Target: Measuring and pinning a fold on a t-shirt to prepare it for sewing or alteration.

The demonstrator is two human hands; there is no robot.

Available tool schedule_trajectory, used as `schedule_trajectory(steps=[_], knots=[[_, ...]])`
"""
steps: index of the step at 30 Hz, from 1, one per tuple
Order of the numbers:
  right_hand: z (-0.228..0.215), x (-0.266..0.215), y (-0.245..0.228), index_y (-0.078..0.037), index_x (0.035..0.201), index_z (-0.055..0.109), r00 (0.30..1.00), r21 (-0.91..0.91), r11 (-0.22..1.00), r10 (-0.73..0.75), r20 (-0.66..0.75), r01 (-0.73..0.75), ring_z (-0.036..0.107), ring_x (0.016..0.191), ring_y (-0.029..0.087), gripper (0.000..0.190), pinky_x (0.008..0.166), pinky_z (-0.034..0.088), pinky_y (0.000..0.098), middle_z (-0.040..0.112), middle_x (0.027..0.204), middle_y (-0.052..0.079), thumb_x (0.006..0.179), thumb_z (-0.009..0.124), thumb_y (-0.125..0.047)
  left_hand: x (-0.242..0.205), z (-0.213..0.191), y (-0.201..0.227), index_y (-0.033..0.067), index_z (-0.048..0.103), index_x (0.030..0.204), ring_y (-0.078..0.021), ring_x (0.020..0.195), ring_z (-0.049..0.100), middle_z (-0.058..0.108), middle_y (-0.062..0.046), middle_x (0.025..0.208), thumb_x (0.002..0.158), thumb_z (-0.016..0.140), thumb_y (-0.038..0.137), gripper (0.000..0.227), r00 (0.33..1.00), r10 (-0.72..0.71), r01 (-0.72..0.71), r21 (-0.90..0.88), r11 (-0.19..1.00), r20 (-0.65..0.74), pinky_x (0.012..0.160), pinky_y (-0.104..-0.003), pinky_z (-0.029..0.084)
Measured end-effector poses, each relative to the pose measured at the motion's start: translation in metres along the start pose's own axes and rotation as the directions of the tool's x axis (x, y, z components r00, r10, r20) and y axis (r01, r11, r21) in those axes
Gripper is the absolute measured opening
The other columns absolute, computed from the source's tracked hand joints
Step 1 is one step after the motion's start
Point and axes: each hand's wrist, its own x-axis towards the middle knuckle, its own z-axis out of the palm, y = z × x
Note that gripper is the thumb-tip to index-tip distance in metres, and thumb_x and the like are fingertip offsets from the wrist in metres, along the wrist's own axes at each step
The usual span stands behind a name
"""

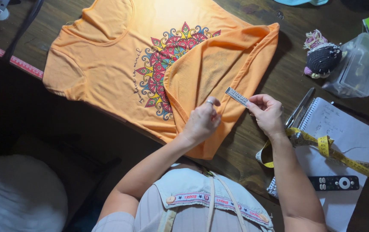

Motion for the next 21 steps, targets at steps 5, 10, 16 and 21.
schedule_trajectory(steps=[5,10,16,21], knots=[[0.002,-0.003,-0.007,-0.001,0.104,0.074,1.0,-0.007,1.0,0.007,0.005,-0.007,0.07,0.068,0.011,0.016,0.058,0.062,0.0226,0.072,0.086,0.011,0.09,0.081,-0.005,0.016,-0.007,-0.027,0.018,0.061,0.11,-0.037,0.092,0.071,0.066,-0.009,0.089,0.075,0.078,0.016,0.039,0.999,-0.013,0.016,-0.102,0.995,0.031,0.082,-0.049,0.057],[-0.001,-0.004,-0.023,0.0,0.103,0.074,1.0,-0.014,1.0,-0.016,-0.012,0.016,0.066,0.062,0.007,0.015,0.051,0.056,0.017,0.071,0.082,0.01,0.088,0.075,0.002,0.019,-0.004,-0.009,0.0265,0.062,0.118,-0.0331,0.107,0.071,0.067,-0.006,0.104,0.076,0.083,0.024,0.047,0.977,-0.135,0.139,-0.01,0.99,0.167,0.094,-0.049,0.057],[-0.03,0.024,-0.051,-0.028,0.11,0.078,0.986,-0.69,0.706,-0.073,0.151,0.158,0.074,0.087,0.032,0.029,0.079,0.057,0.0476,0.075,0.083,0.004,0.089,0.076,-0.047,0.002,-0.029,0.02,0.0145,0.056,0.121,-0.0385,0.101,0.074,0.076,-0.011,0.091,0.085,0.078,0.036,0.048,0.96,-0.172,0.177,-0.006,0.984,0.221,0.092,-0.053,0.056],[-0.015,0.071,-0.077,-0.028,0.118,0.073,0.759,-0.704,0.313,-0.411,0.505,0.638,0.063,0.121,0.028,0.028,0.097,0.052,0.041,0.067,0.125,-0.002,0.09,0.077,-0.024,-0.027,-0.025,0.025,0.0238,0.037,0.136,-0.0418,0.096,0.075,0.075,-0.011,0.087,0.085,0.079,0.034,0.067,0.899,-0.218,0.143,0.217,0.966,0.379,0.089,-0.054,0.058]])
